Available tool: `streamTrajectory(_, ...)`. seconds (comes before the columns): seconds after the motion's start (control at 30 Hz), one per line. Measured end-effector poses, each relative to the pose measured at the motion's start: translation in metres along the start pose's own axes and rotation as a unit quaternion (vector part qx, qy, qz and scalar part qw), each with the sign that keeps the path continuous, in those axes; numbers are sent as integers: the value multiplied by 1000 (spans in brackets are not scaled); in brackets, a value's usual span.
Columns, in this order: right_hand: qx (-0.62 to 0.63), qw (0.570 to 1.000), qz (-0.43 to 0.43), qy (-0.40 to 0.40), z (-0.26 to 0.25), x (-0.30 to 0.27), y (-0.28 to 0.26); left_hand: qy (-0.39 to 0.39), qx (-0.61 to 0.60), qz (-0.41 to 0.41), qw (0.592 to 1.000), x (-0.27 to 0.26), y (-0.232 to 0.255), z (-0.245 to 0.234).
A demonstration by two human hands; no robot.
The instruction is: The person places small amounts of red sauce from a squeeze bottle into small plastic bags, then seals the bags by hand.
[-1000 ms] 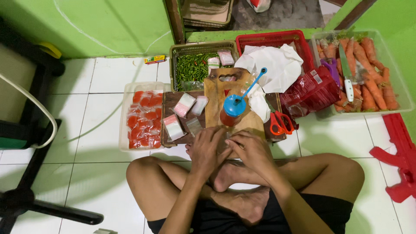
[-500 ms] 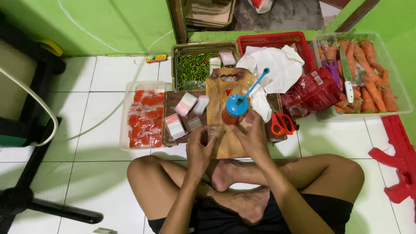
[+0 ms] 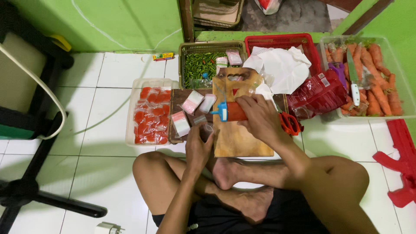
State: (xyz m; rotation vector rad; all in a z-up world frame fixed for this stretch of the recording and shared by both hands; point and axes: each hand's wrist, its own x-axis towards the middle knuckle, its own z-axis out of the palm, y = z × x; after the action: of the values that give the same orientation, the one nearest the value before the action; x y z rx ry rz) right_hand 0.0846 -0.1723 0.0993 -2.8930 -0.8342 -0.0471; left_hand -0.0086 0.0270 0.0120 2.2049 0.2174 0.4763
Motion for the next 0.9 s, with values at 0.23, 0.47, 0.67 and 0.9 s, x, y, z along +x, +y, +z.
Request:
streamTrajectory(0.23, -219, 970, -95, 51, -9, 12, -8, 3, 9, 27, 1000, -1, -2, 5)
streamTrajectory(0.47, -263, 920, -227, 179, -18, 17, -34, -28, -7, 2, 1000, -1, 5, 4)
streamTrajectory(0.67, -258, 906, -269, 200, -25, 13, -50, -49, -42, -21, 998, -3, -2, 8)
streamTrajectory(0.9, -235, 903, -291, 211, -21, 12, -48, -25, -66, 0, 998, -9, -10, 12)
